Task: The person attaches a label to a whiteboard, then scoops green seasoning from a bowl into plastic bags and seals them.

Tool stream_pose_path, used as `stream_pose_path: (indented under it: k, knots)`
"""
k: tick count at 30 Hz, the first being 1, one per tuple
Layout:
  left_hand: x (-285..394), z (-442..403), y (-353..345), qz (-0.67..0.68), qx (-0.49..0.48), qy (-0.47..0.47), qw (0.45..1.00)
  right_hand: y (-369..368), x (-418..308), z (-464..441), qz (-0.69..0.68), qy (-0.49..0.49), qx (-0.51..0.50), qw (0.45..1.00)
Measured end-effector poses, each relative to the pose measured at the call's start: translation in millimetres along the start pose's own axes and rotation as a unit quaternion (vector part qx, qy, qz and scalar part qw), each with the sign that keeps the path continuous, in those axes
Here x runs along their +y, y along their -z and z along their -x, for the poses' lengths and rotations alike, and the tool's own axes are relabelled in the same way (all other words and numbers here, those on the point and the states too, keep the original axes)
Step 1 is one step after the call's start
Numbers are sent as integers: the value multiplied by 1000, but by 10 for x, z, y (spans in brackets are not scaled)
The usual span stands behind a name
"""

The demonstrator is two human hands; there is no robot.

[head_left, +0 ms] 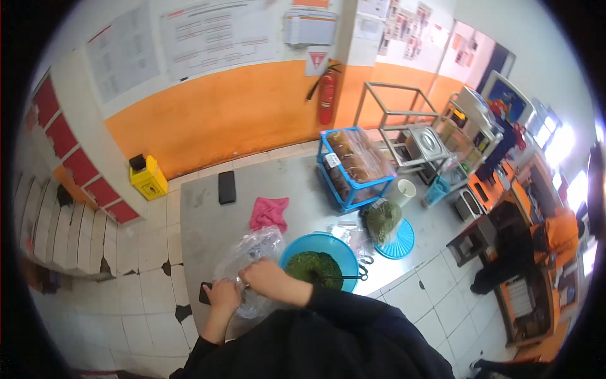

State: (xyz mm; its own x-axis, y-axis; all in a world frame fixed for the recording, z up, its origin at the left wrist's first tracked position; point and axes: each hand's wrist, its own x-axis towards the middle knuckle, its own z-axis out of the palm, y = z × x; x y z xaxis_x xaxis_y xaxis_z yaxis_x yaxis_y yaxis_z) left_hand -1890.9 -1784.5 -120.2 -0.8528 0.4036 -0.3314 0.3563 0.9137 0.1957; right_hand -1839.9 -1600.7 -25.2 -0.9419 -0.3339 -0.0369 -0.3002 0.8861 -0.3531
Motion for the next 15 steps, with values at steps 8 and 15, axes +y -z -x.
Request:
stream_pose_path:
  k: [8,15]
  knots:
    - [24,199,356,-80,12,-73,994,265,1415,1555,-30,-335,428,839]
    - [955,245,890,124,141,-232,954,-879,2665,1763,114,-488,288,816]
